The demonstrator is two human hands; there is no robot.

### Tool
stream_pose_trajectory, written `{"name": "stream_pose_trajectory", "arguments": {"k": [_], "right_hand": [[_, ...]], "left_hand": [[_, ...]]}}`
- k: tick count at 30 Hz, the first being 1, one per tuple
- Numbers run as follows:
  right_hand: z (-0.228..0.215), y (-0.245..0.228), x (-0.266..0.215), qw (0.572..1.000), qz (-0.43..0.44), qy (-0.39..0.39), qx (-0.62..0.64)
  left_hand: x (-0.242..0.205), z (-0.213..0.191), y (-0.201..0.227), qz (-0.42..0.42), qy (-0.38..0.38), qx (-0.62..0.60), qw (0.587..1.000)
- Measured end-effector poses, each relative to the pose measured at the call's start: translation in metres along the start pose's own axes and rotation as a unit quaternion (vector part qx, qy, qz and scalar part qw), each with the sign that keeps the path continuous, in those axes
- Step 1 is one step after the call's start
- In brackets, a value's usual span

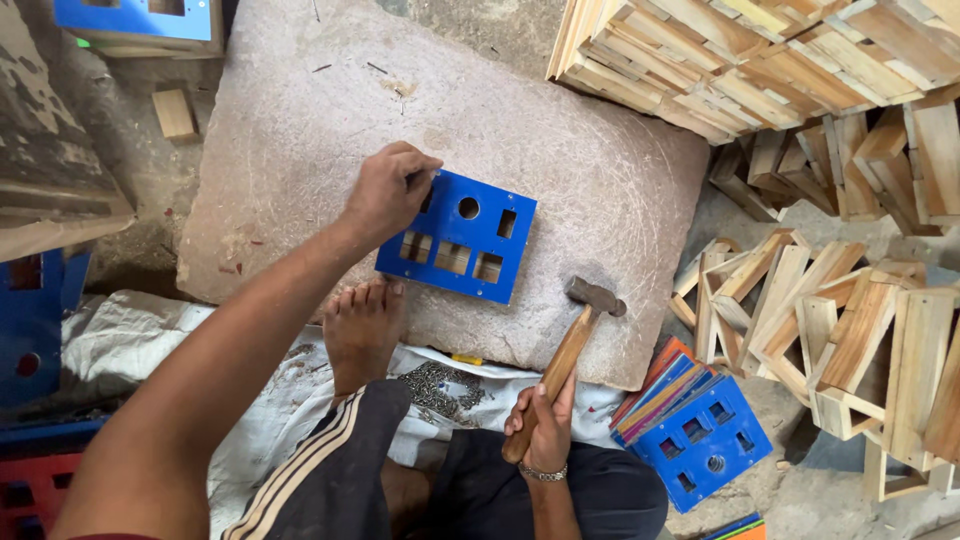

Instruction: The person sits on the floor and assembles small wooden frames using a blue plastic jig and a hammer. They place wooden pieces into the jig, hammer nails to secure them, and then remove the completed frames.

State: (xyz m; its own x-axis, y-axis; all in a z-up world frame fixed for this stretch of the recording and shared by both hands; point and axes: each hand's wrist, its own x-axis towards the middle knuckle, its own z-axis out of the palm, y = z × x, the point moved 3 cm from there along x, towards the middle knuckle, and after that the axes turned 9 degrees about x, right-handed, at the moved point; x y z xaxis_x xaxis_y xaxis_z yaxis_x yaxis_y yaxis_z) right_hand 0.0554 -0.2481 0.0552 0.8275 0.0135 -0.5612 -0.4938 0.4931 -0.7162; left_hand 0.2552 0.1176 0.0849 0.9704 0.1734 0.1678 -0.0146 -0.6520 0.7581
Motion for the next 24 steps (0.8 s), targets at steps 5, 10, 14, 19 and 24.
{"name": "stream_pose_trajectory", "arguments": {"k": [5, 10, 14, 19, 24], "right_hand": [[0.006, -0.007, -0.001, 1.000, 0.008, -0.010, 0.019], [0.018, -0.023, -0.001, 0.999, 0.035, 0.008, 0.039], [0.035, -0.036, -0.004, 0.999, -0.010, -0.005, -0.040], [0.059, -0.042, -0.019, 0.962, -0.064, 0.080, -0.252], [0.102, -0.045, -0.011, 0.917, -0.151, -0.012, -0.369]], "left_hand": [[0.001, 0.006, 0.003, 0.005, -0.005, 0.034, 0.999], [0.001, 0.005, 0.006, 0.017, 0.008, 0.050, 0.999], [0.000, 0.003, 0.007, 0.032, 0.007, 0.036, 0.999], [0.000, -0.003, 0.005, 0.057, 0.015, 0.006, 0.998], [-0.005, 0.002, 0.002, 0.056, 0.045, 0.006, 0.997]]}}
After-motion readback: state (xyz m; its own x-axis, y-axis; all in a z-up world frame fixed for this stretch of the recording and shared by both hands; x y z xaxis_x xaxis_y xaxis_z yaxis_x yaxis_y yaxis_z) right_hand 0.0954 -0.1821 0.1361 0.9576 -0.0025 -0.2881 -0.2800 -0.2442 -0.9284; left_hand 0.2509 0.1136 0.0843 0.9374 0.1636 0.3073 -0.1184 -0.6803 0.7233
